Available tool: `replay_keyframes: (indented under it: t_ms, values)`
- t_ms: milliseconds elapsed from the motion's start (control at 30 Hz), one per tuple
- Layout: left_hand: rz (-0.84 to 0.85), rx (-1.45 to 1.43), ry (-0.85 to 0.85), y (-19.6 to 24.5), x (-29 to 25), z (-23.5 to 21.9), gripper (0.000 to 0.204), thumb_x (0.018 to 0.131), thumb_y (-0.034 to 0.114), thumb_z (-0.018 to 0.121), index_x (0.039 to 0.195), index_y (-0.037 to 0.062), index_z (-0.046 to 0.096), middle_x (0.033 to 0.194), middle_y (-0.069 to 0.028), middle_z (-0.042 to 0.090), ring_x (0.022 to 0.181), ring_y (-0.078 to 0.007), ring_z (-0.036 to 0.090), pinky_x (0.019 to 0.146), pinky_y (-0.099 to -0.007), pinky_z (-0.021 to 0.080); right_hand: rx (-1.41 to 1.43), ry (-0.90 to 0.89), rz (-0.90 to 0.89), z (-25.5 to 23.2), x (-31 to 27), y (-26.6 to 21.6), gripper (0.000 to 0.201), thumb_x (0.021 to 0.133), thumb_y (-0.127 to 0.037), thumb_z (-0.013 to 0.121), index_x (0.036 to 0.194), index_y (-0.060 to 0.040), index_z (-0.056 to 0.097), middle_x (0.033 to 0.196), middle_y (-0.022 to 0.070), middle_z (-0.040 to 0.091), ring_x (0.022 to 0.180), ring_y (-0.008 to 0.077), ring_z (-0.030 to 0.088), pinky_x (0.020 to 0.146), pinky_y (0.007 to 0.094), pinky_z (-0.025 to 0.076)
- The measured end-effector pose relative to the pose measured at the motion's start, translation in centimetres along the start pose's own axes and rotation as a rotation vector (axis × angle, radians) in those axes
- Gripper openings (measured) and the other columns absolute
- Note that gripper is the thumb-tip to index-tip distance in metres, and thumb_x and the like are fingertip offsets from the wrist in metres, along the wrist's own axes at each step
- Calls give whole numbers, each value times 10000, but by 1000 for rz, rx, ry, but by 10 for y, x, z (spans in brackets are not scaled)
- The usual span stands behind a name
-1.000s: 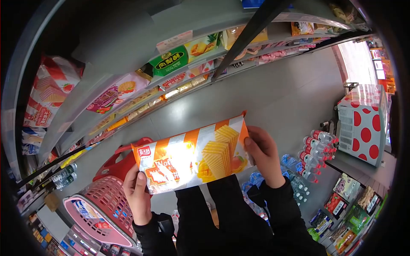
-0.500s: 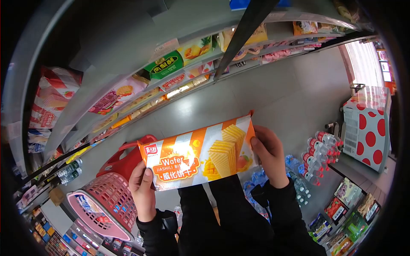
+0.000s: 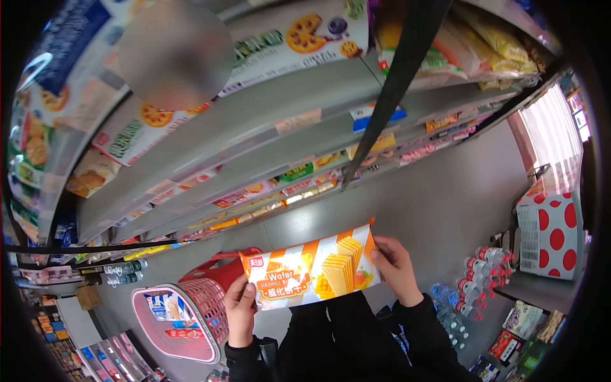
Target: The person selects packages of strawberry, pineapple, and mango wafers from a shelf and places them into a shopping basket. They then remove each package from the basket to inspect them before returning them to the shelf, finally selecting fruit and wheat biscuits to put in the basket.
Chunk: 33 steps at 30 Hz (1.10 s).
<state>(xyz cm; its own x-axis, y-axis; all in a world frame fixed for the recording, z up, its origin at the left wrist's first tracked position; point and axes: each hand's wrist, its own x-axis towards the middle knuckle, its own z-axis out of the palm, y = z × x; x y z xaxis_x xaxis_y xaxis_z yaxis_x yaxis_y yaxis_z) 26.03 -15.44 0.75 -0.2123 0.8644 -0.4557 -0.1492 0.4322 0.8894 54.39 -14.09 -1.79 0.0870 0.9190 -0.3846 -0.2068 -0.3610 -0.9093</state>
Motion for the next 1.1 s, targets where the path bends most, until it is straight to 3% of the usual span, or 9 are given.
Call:
replay_keyframes:
  t_ms: [100, 133, 300, 400, 567, 700, 933, 1100]
  values:
    - [-7, 51, -9, 4, -11, -13, 298, 832, 128, 510, 1104, 8, 503, 787, 20, 559, 548, -16, 404, 448, -161, 289, -44, -59, 24, 7, -10, -10, 253, 823, -59, 498, 1060, 20, 456, 958, 77, 555, 857, 101, 522, 733, 225, 414]
    - [-20, 51, -4, 5, -12, -18, 289, 831, 123, 508, 1096, 8, 505, 786, 18, 562, 549, -16, 408, 446, -157, 288, -74, -86, 56, 9, -13, -12, 257, 824, -50, 489, 1067, 22, 446, 967, 83, 559, 867, 110, 524, 751, 231, 412]
    - [-28, -40, -23, 27, -23, -29, 292, 836, 101, 499, 1108, -4, 473, 921, -51, 569, 747, -81, 541, 563, -189, 444, -87, -129, 43, 21, -20, -23, 257, 820, -40, 488, 1061, 27, 433, 980, 86, 555, 880, 116, 528, 761, 232, 411]
    - [23, -58, -74, 34, -21, -36, 301, 837, 99, 501, 1115, -7, 461, 979, -82, 558, 828, -115, 556, 618, -209, 475, -104, -112, 35, 30, -24, -37, 257, 817, -39, 490, 1058, 30, 431, 983, 89, 555, 883, 117, 528, 765, 235, 411]
    - [5, -32, -73, 53, -20, -41, 292, 838, 83, 488, 1110, -20, 461, 985, -91, 561, 863, -140, 546, 721, -241, 451, -113, -105, -36, 42, -21, -45, 234, 823, -49, 486, 1040, 30, 446, 955, 96, 558, 852, 116, 532, 724, 235, 422]
    - [45, -46, -70, 44, -11, -50, 294, 834, 90, 498, 1111, -8, 473, 985, -72, 559, 804, -106, 546, 642, -201, 447, -110, -89, 3, 53, -18, -40, 231, 825, -50, 486, 1038, 31, 446, 952, 98, 559, 849, 117, 533, 721, 233, 422]
    - [-50, -73, -68, 37, -7, -63, 296, 831, 112, 522, 1103, -1, 490, 938, -55, 570, 774, -95, 544, 624, -201, 449, -167, -68, 2, 62, -21, -37, 226, 825, -41, 476, 1036, 35, 442, 942, 107, 559, 842, 121, 536, 718, 235, 424]
    - [2, -53, -127, 60, -11, -59, 305, 837, 110, 515, 1105, -30, 482, 948, -69, 581, 811, -113, 553, 686, -228, 451, -208, -70, -23, 61, -27, -59, 221, 822, -42, 468, 1028, 34, 441, 944, 115, 559, 848, 126, 537, 717, 235, 424]
